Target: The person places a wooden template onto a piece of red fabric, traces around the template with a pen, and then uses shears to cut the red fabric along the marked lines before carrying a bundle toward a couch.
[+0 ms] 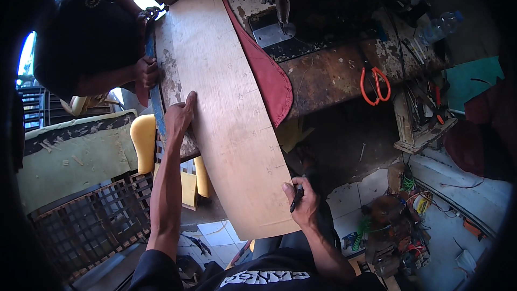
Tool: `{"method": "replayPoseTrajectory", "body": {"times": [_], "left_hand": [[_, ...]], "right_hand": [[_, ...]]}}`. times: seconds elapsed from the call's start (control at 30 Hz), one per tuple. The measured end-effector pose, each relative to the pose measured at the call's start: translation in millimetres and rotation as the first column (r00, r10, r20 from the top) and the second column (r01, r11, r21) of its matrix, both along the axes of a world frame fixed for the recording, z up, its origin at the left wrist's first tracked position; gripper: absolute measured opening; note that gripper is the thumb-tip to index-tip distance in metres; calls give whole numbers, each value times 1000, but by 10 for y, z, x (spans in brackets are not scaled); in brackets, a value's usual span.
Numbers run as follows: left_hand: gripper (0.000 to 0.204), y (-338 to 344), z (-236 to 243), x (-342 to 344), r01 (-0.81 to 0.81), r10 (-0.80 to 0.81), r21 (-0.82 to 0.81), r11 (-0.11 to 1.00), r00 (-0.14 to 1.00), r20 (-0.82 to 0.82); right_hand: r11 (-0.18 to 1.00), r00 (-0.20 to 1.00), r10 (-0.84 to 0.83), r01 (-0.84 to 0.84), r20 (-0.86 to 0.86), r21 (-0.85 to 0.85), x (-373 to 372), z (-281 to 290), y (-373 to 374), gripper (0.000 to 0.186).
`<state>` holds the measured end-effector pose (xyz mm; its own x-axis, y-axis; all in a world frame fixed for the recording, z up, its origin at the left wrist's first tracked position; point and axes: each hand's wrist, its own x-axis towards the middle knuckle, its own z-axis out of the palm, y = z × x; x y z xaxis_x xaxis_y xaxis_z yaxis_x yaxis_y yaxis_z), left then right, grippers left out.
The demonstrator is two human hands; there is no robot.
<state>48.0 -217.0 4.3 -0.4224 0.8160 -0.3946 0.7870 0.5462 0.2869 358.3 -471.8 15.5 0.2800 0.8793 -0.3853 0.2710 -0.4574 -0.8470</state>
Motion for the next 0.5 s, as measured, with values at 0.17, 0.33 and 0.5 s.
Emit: {"method": "replayPoseTrajectory", "body": {"times": [0.17, 0.33, 0.5], "left_hand": [[83, 0, 2, 34, 31, -31, 3, 1000, 997, -72], [86, 50, 89, 101, 131, -144, -84, 988, 974, -175], [86, 64, 119, 161, 141, -165, -115, 983, 957, -237]], "right_hand": [[998, 999, 20, -22, 40, 58, 35, -71, 21, 27], [999, 1000, 16, -16, -5, 35, 84, -128, 41, 27], [999, 1000, 22, -21, -3, 30, 117, -154, 42, 26]]}}
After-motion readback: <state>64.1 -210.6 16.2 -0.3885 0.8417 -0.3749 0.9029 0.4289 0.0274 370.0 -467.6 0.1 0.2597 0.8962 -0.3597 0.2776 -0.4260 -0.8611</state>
